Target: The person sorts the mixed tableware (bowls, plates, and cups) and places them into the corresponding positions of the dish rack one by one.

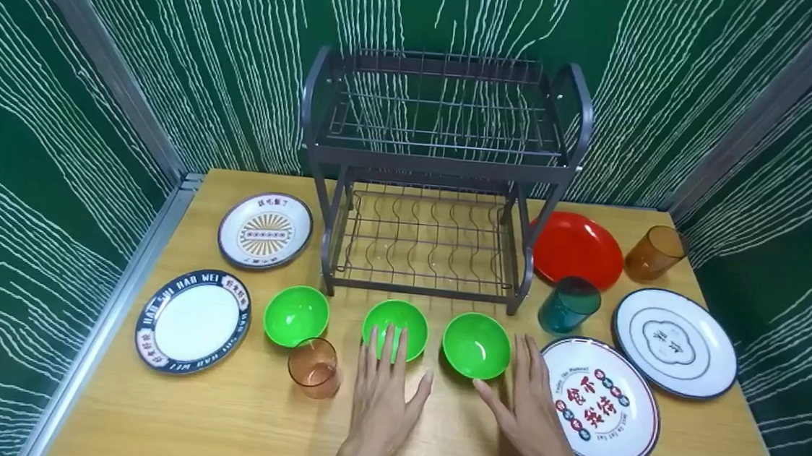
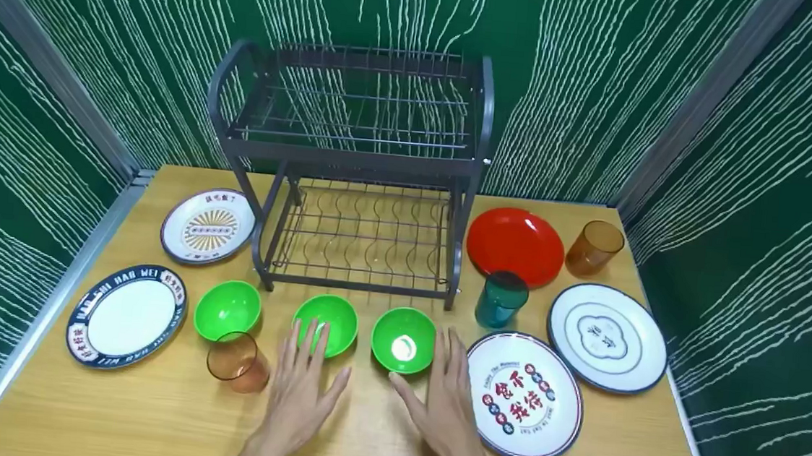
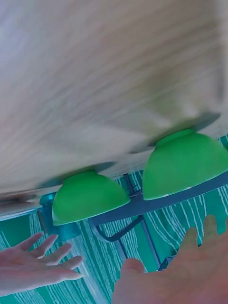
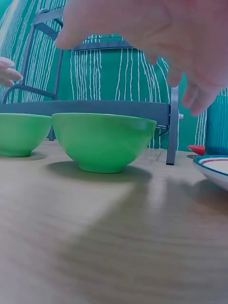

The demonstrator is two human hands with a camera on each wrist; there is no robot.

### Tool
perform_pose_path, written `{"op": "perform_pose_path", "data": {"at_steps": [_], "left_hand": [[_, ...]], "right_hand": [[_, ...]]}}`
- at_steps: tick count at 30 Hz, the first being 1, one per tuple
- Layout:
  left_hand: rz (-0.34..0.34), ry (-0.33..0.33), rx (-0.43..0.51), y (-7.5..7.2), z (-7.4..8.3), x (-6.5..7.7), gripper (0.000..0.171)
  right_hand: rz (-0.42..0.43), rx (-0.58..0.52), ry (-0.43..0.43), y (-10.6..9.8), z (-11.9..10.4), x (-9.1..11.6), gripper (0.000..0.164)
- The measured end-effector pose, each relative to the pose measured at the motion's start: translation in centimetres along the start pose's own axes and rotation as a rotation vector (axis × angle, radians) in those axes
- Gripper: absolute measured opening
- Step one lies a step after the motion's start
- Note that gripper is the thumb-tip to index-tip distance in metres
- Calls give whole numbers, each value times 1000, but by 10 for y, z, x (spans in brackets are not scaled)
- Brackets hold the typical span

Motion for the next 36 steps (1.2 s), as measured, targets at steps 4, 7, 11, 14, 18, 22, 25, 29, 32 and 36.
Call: {"op": "perform_pose_path", "data": {"at_steps": [4,7,11,14,18,22,25,29,32,36], "left_hand": [[11,-14,88,2,11,-8,67],[35,-29,158,2,19,-13,62],[80,-48,219,2,25,-22,56],[90,-73,254,4,28,-26,52],[76,-112,288,6,31,-25,50],[83,-136,304,8,33,-25,47],[92,-145,306,10,33,-25,45],[94,-152,306,10,32,-24,43],[91,-161,315,10,32,-23,41],[99,-163,330,10,31,-24,40]], "right_hand": [[1,-53,2,2,0,-12,93],[18,-87,-8,5,-1,-22,87],[55,-120,-26,11,-2,-35,80],[52,-128,-15,16,1,-44,77],[5,-101,25,22,4,-49,72],[2,-93,47,24,8,-50,61],[61,-125,27,24,10,-50,56],[143,-151,-15,23,10,-51,50],[169,-147,-25,22,10,-52,49],[166,-155,-15,19,9,-52,49]]}}
Point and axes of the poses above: each hand's wrist, its own x-axis away from the middle knuckle, its own y-axis out of the palm, z = x × y, the point moved 3 cm from there along -x, towards the middle knuckle, and after that the axes turned 1 degree about -x, right-handed, at the moved point
